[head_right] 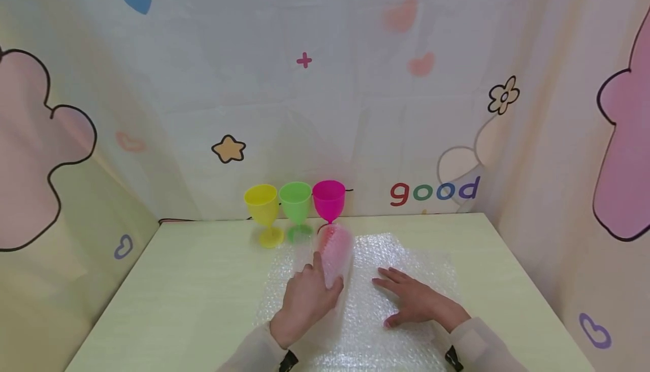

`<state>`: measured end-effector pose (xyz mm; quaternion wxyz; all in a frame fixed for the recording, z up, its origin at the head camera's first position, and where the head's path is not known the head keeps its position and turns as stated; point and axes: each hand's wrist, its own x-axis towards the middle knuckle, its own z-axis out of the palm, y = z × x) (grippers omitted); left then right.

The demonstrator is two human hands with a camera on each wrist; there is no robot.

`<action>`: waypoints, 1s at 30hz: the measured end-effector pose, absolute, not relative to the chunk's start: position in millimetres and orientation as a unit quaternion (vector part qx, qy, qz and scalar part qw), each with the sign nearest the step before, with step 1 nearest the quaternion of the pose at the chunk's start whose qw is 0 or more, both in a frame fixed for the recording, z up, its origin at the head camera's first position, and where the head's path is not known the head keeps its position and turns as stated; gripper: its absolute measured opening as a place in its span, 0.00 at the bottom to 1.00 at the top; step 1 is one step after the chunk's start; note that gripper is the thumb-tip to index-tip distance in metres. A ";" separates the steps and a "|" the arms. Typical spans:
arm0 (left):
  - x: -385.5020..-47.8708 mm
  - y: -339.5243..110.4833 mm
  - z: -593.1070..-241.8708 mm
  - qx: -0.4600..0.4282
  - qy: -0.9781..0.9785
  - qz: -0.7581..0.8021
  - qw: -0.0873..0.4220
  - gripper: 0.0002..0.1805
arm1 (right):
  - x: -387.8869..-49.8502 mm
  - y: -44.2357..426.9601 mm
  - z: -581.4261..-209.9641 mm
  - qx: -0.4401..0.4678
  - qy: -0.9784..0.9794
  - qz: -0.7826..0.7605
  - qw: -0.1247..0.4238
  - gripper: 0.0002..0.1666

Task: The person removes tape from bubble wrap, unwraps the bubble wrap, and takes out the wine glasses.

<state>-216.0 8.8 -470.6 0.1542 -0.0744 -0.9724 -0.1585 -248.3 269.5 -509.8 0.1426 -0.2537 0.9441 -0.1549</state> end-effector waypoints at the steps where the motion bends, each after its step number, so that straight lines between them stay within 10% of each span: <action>1: -216.5 9.5 -472.2 -0.073 -0.973 -0.160 0.151 0.42 | -248.8 269.2 -509.5 -0.253 0.944 -0.155 0.143 0.58; 30: -214.1 -16.0 -480.3 -0.177 -0.955 -0.233 0.052 0.28 | -250.7 266.2 -511.3 -0.251 0.946 -0.157 0.134 0.58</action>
